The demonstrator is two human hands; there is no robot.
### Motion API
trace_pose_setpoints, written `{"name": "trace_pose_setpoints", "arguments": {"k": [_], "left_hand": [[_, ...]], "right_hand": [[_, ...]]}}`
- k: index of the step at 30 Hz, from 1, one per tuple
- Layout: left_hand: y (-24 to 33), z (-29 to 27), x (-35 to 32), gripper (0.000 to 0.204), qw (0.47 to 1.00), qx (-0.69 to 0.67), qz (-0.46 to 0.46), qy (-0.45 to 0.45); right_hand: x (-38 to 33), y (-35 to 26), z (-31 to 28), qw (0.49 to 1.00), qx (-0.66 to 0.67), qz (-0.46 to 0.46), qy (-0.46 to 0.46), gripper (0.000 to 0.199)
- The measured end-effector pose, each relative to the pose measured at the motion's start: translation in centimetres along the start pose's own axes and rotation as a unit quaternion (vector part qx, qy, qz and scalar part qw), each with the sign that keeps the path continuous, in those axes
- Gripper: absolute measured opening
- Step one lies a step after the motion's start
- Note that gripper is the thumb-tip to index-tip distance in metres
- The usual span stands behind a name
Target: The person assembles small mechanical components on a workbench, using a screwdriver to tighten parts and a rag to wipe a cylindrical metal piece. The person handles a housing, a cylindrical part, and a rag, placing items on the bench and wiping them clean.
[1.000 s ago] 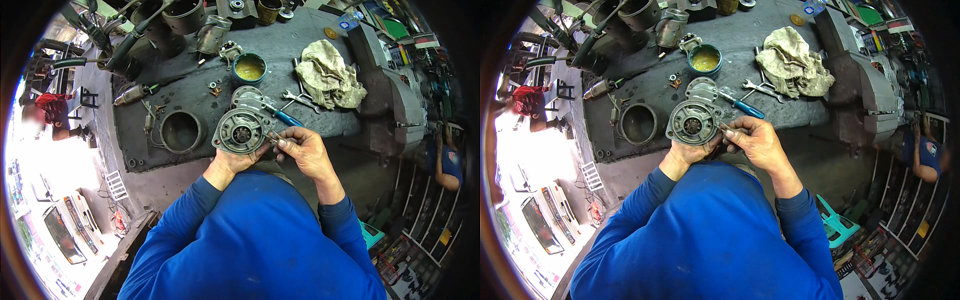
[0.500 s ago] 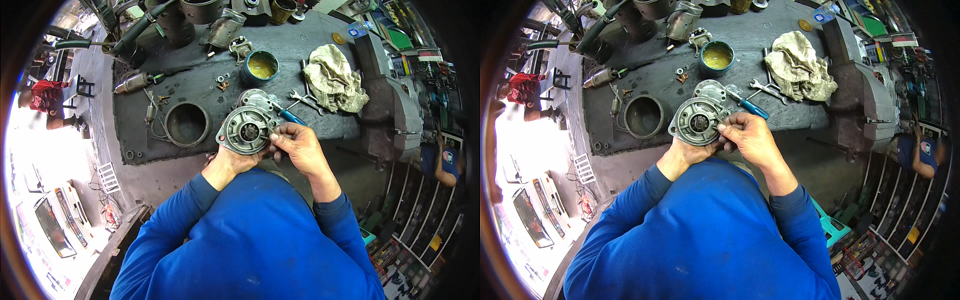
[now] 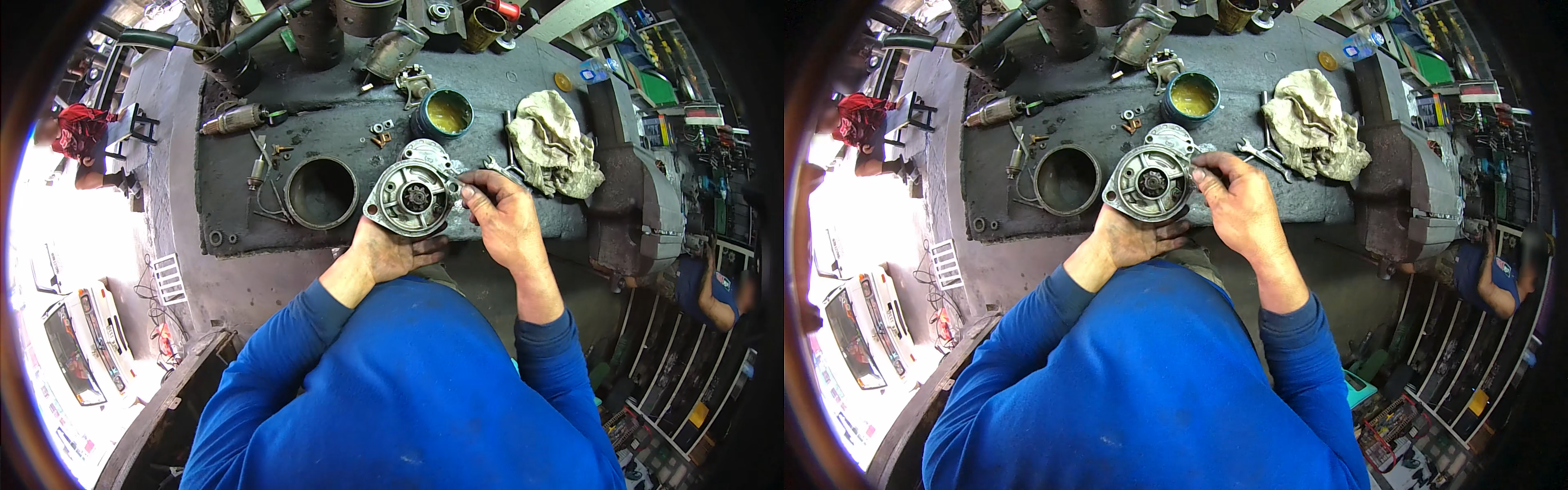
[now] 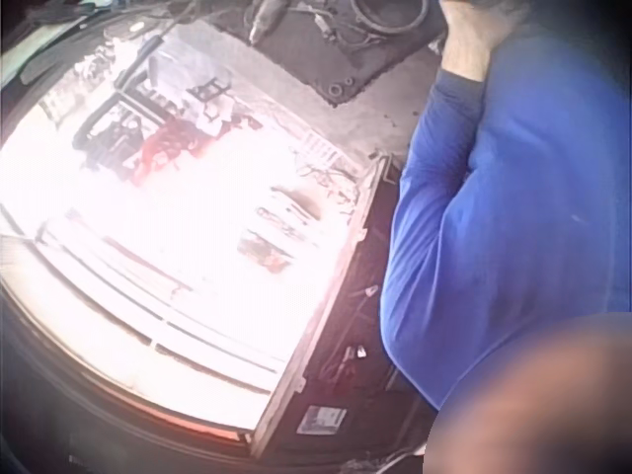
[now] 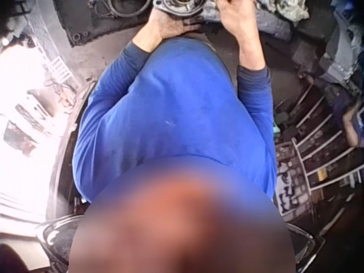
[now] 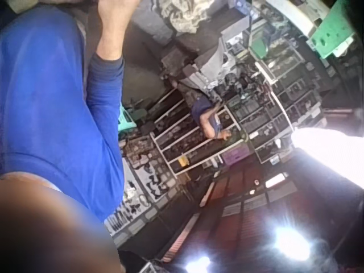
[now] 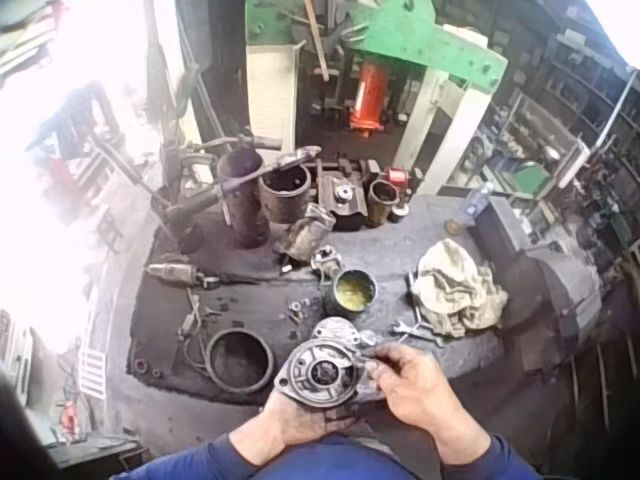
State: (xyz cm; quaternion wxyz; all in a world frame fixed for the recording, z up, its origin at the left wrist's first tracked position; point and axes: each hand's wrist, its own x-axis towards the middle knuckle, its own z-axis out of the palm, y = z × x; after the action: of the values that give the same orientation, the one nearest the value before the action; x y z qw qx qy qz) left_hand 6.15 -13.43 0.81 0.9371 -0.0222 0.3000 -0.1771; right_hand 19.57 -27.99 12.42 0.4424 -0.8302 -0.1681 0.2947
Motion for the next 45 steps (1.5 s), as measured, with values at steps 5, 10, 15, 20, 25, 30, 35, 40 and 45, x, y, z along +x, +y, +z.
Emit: {"name": "trace_pose_setpoints", "arguments": {"k": [5, 10, 15, 20, 25, 30, 35, 40, 45], "left_hand": [[0.6, -0.8, -4.5, 0.069, 0.987, 0.111, 0.035, 0.107], [0.4, -2.4, -9.1, 0.05, 0.929, 0.324, 0.135, 0.117], [1.1, -3.1, -11.3, 0.042, 0.892, 0.367, 0.237, 0.115], [1.4, -2.3, -12.1, 0.035, 0.836, 0.423, 0.327, 0.124], [1.0, 0.3, -12.6, 0.031, 0.729, 0.522, 0.405, 0.179], [3.0, 3.4, -9.0, 0.031, 0.39, 0.692, 0.595, 0.122], [5.3, 4.1, -4.2, 0.027, 0.428, 0.716, 0.548, 0.062], [5.3, 3.4, -4.3, 0.033, 0.482, 0.695, 0.522, 0.115], [4.6, 4.2, -5.6, 0.03, 0.393, 0.78, 0.468, 0.133]], "right_hand": [[1.2, -3.5, 0.7, 0.909, -0.212, -0.356, -0.032, 0.021], [4.0, -5.8, 3.8, 0.863, -0.357, -0.332, -0.135, 0.014], [6.3, -6.5, 5.4, 0.812, -0.466, -0.312, -0.16, 0.013], [5.1, -6.5, 7.2, 0.75, -0.569, -0.308, -0.136, 0.011], [1.5, -6.3, 6.8, 0.766, -0.511, -0.389, -0.042, 0.038], [0.3, -1.9, -1.1, 0.967, -0.191, -0.171, 0.019, 0.059], [1.5, 9.5, -6.6, 0.894, -0.443, 0.045, 0.057, 0.051], [0.6, 17.6, -3.9, 0.933, -0.335, -0.057, 0.116, 0.057], [1.8, 19.0, -4.1, 0.939, -0.295, -0.115, 0.137, 0.041]]}}
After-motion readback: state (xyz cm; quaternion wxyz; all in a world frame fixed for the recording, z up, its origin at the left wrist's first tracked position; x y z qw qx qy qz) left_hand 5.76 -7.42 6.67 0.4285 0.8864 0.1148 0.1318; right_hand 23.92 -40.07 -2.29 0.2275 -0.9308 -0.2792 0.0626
